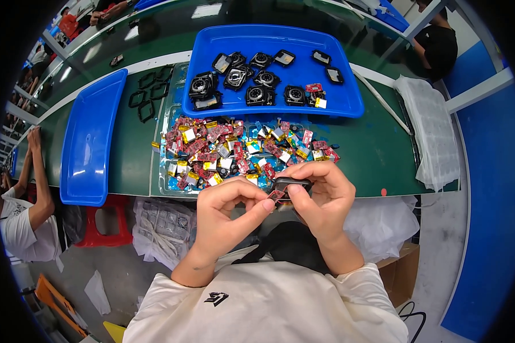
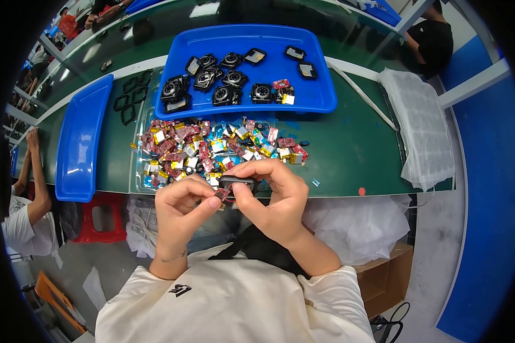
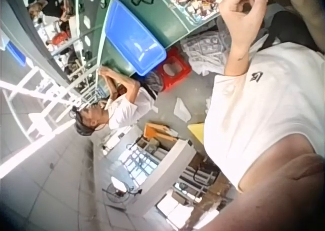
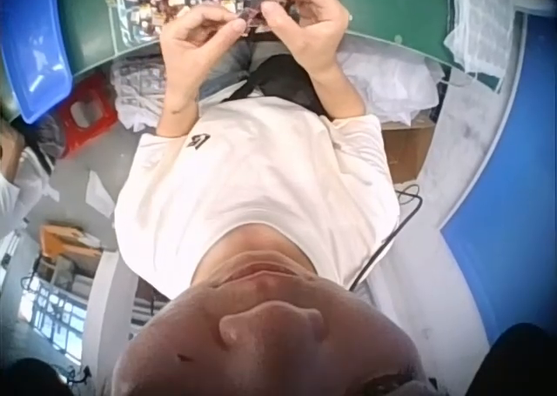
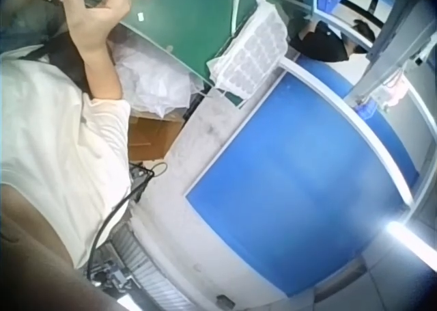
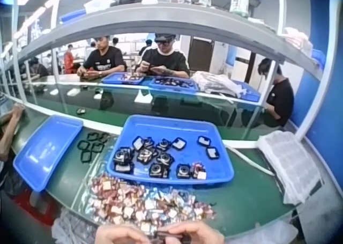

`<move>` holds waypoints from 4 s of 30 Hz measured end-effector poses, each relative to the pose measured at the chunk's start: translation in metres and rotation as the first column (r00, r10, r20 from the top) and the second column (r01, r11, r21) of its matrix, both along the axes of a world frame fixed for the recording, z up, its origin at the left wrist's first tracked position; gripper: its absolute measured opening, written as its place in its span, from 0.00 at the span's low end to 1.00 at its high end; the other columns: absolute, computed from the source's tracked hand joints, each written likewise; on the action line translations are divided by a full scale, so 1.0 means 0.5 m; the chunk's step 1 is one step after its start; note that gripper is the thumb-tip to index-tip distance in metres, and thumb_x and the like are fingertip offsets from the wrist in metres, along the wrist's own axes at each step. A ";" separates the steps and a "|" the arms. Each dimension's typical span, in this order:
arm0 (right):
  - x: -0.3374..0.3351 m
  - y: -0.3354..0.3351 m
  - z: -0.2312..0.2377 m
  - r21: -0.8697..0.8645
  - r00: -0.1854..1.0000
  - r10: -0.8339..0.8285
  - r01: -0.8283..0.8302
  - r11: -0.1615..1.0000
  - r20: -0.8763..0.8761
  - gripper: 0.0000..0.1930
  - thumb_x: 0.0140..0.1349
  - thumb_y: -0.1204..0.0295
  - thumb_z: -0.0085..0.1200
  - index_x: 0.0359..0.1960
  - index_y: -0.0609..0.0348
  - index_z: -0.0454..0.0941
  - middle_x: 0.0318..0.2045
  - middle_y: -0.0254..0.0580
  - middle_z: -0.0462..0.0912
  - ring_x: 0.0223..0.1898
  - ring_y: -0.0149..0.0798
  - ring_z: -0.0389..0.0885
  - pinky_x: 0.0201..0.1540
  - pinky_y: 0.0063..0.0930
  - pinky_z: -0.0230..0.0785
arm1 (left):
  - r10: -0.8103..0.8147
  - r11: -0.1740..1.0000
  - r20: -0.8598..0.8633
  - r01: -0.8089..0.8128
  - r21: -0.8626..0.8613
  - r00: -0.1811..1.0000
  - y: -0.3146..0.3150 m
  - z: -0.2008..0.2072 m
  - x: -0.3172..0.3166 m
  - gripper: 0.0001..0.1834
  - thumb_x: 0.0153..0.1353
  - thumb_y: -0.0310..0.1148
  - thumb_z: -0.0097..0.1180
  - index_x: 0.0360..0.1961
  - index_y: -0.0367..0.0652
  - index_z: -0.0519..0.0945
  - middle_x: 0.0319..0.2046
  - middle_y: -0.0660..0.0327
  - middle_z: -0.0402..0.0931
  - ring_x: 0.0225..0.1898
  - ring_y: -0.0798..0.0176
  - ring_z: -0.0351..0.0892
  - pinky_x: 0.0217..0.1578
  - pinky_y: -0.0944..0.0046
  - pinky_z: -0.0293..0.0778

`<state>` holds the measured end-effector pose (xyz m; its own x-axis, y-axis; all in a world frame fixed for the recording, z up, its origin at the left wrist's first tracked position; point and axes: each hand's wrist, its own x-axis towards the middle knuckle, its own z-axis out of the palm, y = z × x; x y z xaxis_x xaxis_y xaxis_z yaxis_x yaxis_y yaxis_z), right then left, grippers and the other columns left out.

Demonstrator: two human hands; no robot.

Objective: The worker is assembling small camera modules and applying colorful stickers or covers to components on a factory assembly line.

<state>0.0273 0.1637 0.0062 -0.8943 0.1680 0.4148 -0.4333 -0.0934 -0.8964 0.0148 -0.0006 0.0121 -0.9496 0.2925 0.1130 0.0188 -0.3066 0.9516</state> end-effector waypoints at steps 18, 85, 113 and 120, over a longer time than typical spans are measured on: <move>-0.013 -0.006 -0.011 0.198 0.987 -0.041 0.071 0.978 -0.156 0.10 0.46 0.85 0.57 0.31 0.64 0.73 0.31 0.45 0.82 0.33 0.33 0.81 0.39 0.25 0.73 | -0.028 0.994 0.146 0.013 0.107 0.989 0.011 -0.022 0.001 0.06 0.55 0.19 0.61 0.35 0.30 0.79 0.31 0.58 0.80 0.33 0.71 0.79 0.37 0.72 0.76; -0.070 -0.004 -0.006 0.490 0.941 -0.149 0.288 0.823 -0.304 0.12 0.48 0.76 0.66 0.35 0.59 0.81 0.46 0.46 0.79 0.44 0.44 0.76 0.39 0.30 0.70 | 0.066 0.722 -0.778 -0.568 -0.395 0.624 -0.017 0.006 -0.094 0.10 0.42 0.19 0.65 0.27 0.42 0.79 0.25 0.63 0.78 0.29 0.59 0.73 0.31 0.63 0.68; -0.009 0.019 -0.030 0.447 0.984 -0.029 0.106 0.888 -0.177 0.07 0.54 0.75 0.62 0.25 0.63 0.75 0.26 0.41 0.76 0.27 0.36 0.73 0.32 0.26 0.66 | 0.004 0.947 -0.560 -0.184 -0.265 0.829 -0.019 -0.008 -0.039 0.07 0.49 0.27 0.67 0.28 0.42 0.80 0.32 0.63 0.79 0.37 0.61 0.76 0.40 0.62 0.68; 0.015 0.031 -0.011 0.420 0.992 0.051 -0.094 0.903 0.112 0.06 0.58 0.83 0.55 0.38 0.68 0.79 0.41 0.50 0.80 0.36 0.46 0.78 0.44 0.31 0.71 | -0.044 0.950 -0.403 -0.087 -0.301 0.914 -0.037 -0.004 -0.008 0.05 0.53 0.26 0.61 0.27 0.38 0.76 0.29 0.60 0.77 0.34 0.59 0.74 0.34 0.64 0.70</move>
